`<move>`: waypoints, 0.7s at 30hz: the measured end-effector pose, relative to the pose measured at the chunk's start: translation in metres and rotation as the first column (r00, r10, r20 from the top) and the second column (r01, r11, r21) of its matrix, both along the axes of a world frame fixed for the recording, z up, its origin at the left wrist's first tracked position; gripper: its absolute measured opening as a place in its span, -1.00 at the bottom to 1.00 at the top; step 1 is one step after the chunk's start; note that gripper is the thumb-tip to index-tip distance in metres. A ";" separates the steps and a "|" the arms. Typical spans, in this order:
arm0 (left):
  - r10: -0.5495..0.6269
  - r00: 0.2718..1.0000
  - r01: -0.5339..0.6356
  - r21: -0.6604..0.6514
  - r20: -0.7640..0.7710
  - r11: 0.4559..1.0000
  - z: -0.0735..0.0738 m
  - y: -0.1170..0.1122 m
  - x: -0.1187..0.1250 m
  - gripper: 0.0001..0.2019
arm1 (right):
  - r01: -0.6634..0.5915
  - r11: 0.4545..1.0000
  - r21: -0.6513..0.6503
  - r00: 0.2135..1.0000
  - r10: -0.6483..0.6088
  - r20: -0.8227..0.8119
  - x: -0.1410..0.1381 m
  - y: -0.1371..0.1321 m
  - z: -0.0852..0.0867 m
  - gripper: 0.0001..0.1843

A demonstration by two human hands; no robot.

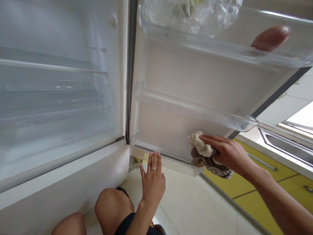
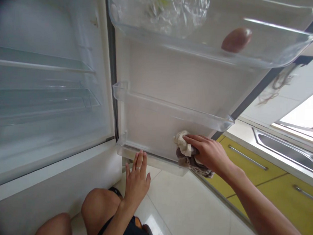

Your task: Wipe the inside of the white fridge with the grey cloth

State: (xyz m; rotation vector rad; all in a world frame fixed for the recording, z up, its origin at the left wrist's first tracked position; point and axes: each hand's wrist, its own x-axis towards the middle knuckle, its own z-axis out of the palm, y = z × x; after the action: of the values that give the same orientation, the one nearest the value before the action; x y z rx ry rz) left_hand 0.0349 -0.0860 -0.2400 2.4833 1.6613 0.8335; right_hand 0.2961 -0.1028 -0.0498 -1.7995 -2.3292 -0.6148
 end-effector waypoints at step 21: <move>-0.191 0.968 0.225 -0.226 0.163 0.948 0.030 0.009 -0.011 -0.15 | -0.433 0.870 0.235 0.676 0.486 -0.554 -0.098 -0.072 -0.035 -0.50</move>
State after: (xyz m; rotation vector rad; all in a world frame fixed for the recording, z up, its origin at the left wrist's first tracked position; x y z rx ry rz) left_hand 0.0242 -0.0770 -0.2096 2.3229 1.3369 0.7127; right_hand 0.1981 -0.1752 -0.0848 -1.0541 -2.1111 -0.0372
